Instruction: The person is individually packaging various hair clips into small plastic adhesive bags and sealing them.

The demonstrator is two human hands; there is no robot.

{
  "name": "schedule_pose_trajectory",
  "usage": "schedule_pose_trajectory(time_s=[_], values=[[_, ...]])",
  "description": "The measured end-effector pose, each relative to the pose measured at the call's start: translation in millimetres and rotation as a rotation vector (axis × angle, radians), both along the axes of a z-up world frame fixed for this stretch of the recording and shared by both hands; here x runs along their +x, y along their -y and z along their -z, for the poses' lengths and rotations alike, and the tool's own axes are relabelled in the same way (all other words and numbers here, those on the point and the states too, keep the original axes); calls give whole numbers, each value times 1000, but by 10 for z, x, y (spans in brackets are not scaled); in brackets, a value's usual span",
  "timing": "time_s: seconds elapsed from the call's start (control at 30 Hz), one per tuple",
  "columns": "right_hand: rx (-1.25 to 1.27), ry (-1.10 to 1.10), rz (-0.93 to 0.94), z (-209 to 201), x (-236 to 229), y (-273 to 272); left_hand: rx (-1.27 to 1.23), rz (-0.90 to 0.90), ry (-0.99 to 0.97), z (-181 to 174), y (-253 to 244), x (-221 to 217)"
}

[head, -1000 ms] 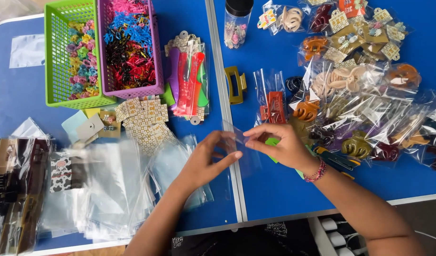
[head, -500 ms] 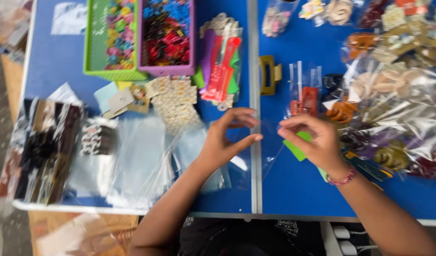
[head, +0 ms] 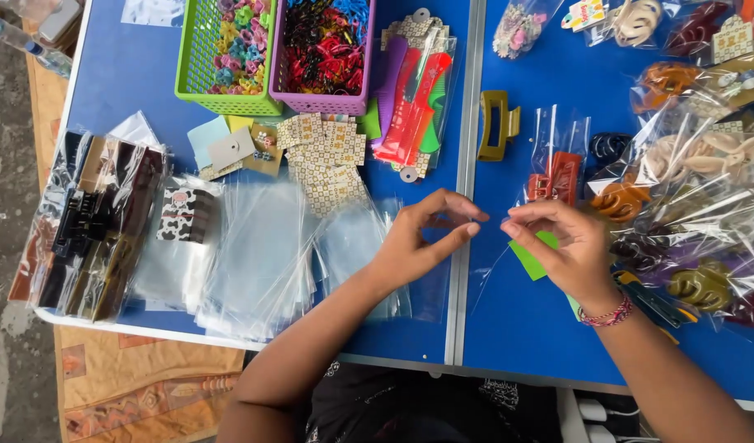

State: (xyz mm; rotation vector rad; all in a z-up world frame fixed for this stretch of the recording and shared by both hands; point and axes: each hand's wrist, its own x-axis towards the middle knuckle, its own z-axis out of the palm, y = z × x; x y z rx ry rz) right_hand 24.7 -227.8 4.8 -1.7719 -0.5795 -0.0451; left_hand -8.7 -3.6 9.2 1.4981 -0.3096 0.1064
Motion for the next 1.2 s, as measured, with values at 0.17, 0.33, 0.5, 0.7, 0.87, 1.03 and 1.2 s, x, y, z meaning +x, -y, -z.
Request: schedule_pose_trajectory(time_s=[0.17,0.33,0.5,0.7,0.87,1.03,1.2], values=[[-29,44,29,10,-29,-41,16,-37,-38,124,26,20],[-19,124,-9,73,4,-43,-3,-46,-92,154,7,29],[-71,312,-36,25,13,-44,-15,-10,-116,254,33,41],[-89,421,-83,36,27,-56,73,-6,-37,228,3,41],[-108,459,-34,46,93,-30,148,1,17,185,10,45],[-98,387,-37,26,77,-53,136,71,100,90,2,49],[-90,302,-45,-85,93,-61,113,110,104,20,-4,42]])
